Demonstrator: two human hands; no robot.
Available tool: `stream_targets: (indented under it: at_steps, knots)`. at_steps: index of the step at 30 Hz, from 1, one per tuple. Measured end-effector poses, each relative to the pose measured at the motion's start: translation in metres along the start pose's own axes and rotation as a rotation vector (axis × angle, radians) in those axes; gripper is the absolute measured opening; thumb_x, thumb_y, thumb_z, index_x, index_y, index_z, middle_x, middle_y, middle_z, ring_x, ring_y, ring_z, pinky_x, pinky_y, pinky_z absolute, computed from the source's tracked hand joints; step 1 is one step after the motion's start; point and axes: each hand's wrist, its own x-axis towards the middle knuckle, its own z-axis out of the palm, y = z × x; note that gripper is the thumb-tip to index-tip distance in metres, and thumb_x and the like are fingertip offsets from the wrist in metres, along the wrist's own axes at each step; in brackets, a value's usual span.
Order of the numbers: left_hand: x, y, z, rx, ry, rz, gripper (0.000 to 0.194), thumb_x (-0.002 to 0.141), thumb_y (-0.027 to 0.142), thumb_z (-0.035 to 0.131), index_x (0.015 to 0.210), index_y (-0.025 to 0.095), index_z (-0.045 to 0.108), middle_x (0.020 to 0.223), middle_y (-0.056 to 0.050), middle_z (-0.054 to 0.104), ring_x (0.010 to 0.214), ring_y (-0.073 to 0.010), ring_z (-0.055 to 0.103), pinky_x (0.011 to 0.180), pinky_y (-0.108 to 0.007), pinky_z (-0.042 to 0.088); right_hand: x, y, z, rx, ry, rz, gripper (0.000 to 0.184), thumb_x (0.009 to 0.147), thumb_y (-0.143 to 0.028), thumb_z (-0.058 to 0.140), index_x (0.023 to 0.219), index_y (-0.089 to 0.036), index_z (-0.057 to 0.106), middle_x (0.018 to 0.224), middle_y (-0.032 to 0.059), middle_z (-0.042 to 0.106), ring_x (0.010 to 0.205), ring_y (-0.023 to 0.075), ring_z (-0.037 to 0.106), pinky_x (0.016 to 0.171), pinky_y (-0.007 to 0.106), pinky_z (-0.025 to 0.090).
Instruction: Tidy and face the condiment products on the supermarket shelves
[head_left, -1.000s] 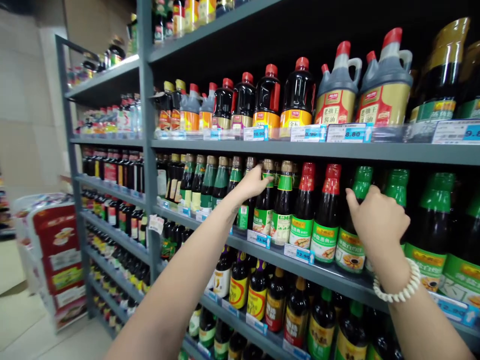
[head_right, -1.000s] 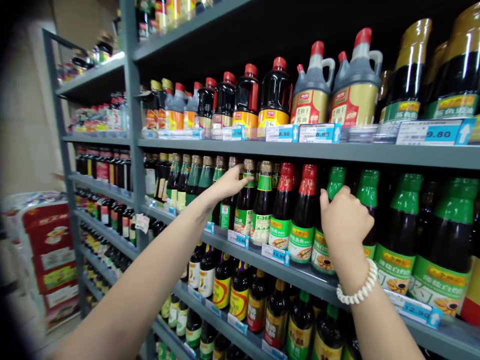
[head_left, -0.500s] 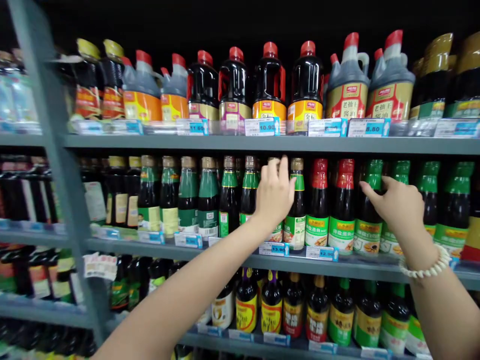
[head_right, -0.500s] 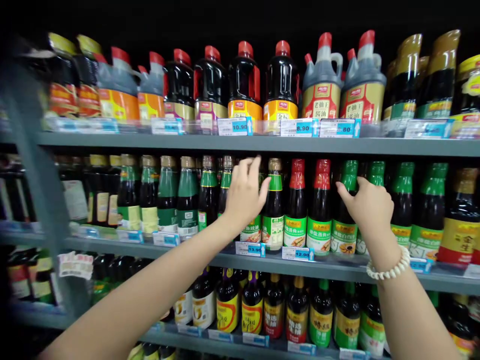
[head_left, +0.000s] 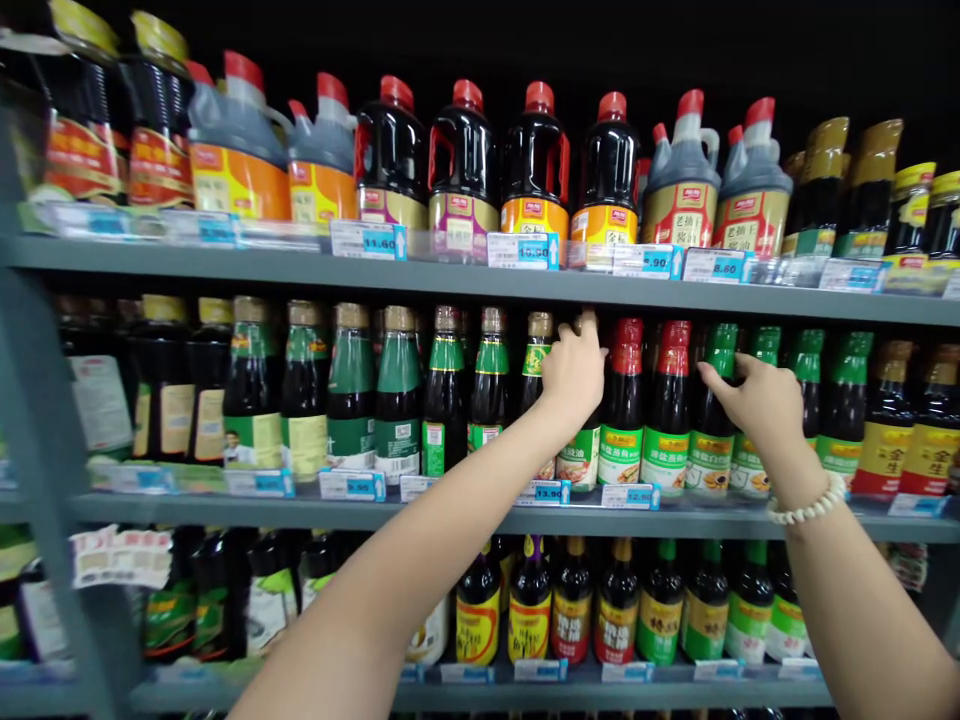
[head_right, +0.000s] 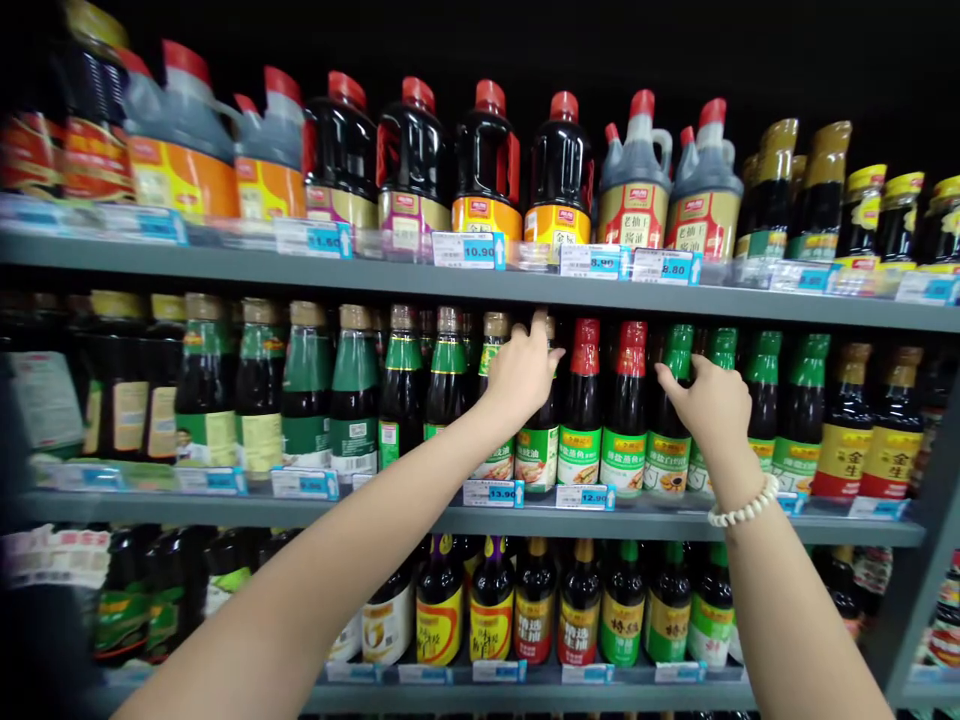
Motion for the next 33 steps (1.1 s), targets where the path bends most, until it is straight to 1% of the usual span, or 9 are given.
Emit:
stream_targets:
  at_steps: [6,9,12,16,19,22,26,30,33]
  knots:
    - [0.008,0.006,0.015,0.085,0.089,0.003,0.048,0.095,0.027,0.046,0.141,0.018,0.039,0.114,-0.021,0.052,0.087,-0.0307,0.063,0.064,-0.036,0.053,-0.001,-0.003,-0.004,0.011,-0.032,0.025,0.052,0.086,-0.064,0.048,0.093,-0.016,0.066,0.07,0.0118,0.064,0.068,0.0275,0.058,0.059,0.031,0.035]
    - [0.01,0.006,0.02,0.097,0.089,0.0,0.051,0.095,0.028,0.044,0.145,0.02,0.033,0.113,-0.02,0.052,0.086,-0.0302,0.062,0.062,-0.036,0.053,-0.001,-0.005,-0.006,-0.012,-0.04,0.041,0.054,0.087,-0.064,0.047,0.096,-0.014,0.067,0.071,0.0129,0.065,0.069,0.0283,0.059,0.06,0.031,0.035]
    - [-0.004,0.004,0.016,0.094,0.07,0.021,0.057,0.097,0.033,0.042,0.15,0.02,0.024,0.114,-0.02,0.053,0.087,-0.0295,0.061,0.064,-0.037,0.054,-0.002,-0.008,-0.01,-0.013,-0.075,0.041,0.055,0.088,-0.063,0.046,0.102,-0.014,0.067,0.075,0.0146,0.067,0.072,0.0289,0.059,0.061,0.031,0.033]
    - [-0.047,-0.017,-0.002,0.084,0.137,0.244,0.054,0.098,0.027,0.037,0.149,0.014,0.026,0.141,-0.02,0.04,0.122,-0.0312,0.047,0.082,-0.036,0.057,-0.004,-0.01,-0.013,0.008,-0.099,0.078,0.058,0.088,-0.062,0.046,0.113,-0.013,0.065,0.078,0.016,0.068,0.076,0.0299,0.06,0.06,0.031,0.029]
    - [-0.068,-0.053,-0.017,0.047,0.252,0.339,0.05,0.096,0.015,0.035,0.146,0.017,0.032,0.143,-0.014,0.041,0.132,-0.0263,0.039,0.106,-0.04,0.045,-0.004,-0.009,-0.008,0.008,-0.065,0.099,0.055,0.086,-0.063,0.049,0.106,-0.015,0.068,0.075,0.0153,0.067,0.073,0.0289,0.059,0.058,0.032,0.028]
    - [-0.058,-0.096,-0.023,-0.036,0.299,0.211,0.046,0.096,0.019,0.038,0.141,0.01,0.037,0.137,-0.017,0.045,0.129,-0.0273,0.042,0.111,-0.046,0.039,-0.003,-0.006,-0.001,0.023,-0.022,0.094,0.053,0.084,-0.062,0.053,0.103,-0.015,0.068,0.071,0.014,0.065,0.069,0.028,0.057,0.057,0.031,0.027]
    - [-0.024,-0.136,-0.017,-0.235,0.095,0.059,0.054,0.096,0.023,0.04,0.146,0.007,0.025,0.145,-0.019,0.039,0.135,-0.0265,0.038,0.115,-0.044,0.033,-0.003,-0.003,0.006,0.048,0.025,0.104,0.051,0.081,-0.063,0.056,0.099,-0.017,0.069,0.064,0.011,0.062,0.063,0.0269,0.055,0.057,0.031,0.028]
    - [-0.01,-0.142,-0.015,-0.395,-0.013,-0.055,0.055,0.093,0.023,0.049,0.144,0.01,0.031,0.143,-0.016,0.045,0.13,-0.0241,0.045,0.111,-0.037,0.037,-0.003,-0.004,0.007,0.023,0.007,0.111,0.055,0.081,-0.063,0.055,0.109,-0.018,0.068,0.066,0.0115,0.062,0.063,0.0277,0.053,0.057,0.032,0.028]
    - [-0.015,-0.131,-0.024,-0.239,0.036,-0.111,0.055,0.09,0.027,0.058,0.138,0.007,0.04,0.129,-0.017,0.056,0.116,-0.0264,0.056,0.102,-0.038,0.045,-0.002,-0.005,0.008,0.006,0.008,0.137,0.056,0.081,-0.063,0.053,0.111,-0.018,0.068,0.066,0.0119,0.062,0.063,0.0283,0.052,0.056,0.033,0.028]
